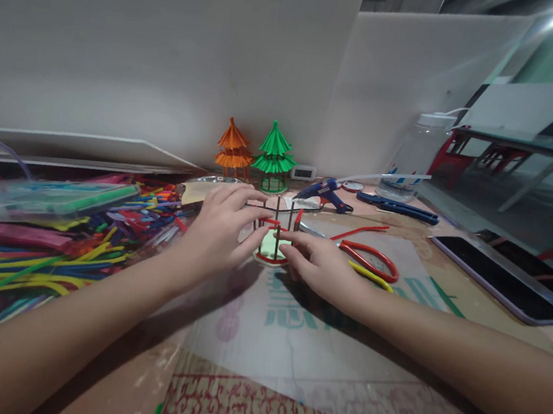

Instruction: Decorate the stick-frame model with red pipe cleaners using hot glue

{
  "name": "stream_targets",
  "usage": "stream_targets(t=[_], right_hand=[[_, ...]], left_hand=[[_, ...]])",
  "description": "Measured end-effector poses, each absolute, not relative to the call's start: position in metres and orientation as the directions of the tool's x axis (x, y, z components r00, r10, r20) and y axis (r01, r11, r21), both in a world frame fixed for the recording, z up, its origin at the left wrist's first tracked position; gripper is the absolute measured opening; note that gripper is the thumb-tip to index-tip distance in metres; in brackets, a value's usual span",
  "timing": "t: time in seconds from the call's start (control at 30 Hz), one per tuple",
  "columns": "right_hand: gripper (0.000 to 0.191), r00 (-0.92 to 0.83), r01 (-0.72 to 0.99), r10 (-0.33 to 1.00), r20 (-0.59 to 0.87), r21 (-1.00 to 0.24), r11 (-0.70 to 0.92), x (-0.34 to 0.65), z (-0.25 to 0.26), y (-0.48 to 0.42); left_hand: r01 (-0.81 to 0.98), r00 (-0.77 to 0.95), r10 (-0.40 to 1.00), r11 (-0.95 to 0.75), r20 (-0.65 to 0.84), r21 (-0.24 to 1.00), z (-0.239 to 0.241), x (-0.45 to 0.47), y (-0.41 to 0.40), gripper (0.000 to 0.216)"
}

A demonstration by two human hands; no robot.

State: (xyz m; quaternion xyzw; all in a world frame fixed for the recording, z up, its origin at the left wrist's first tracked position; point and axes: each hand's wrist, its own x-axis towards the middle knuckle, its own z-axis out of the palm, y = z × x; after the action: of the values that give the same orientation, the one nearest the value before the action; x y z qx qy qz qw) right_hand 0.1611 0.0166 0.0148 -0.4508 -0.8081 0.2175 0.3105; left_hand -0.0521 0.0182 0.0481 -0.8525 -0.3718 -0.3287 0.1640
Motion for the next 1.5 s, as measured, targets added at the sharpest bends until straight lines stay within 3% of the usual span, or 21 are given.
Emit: stream_targets(t=[0.23,0.87,1.5], right_hand=[[0.026,-0.382,0.514,0.863,0.331,-0.7,0.496,0.156,0.007,0.022],[0.026,-0.432,0.545,0.843,0.32,-0.652,0.527,0.152,0.013,0.02],[0.025,-0.432,0.561,0.838,0.334,-0.627,0.54,0.151,0.013,0.021]], left_hand=[[0.731,0.516,0.512,-0.681,0.687,-0.042,0.049,-0.052,0.018,0.02],[0.749,0.519,0.467,-0.653,0.716,-0.117,0.054,-0.051,0.009,0.013],[0.715,0.542,0.334,-0.666,0.771,-0.214,0.051,-0.05,0.016,0.005]])
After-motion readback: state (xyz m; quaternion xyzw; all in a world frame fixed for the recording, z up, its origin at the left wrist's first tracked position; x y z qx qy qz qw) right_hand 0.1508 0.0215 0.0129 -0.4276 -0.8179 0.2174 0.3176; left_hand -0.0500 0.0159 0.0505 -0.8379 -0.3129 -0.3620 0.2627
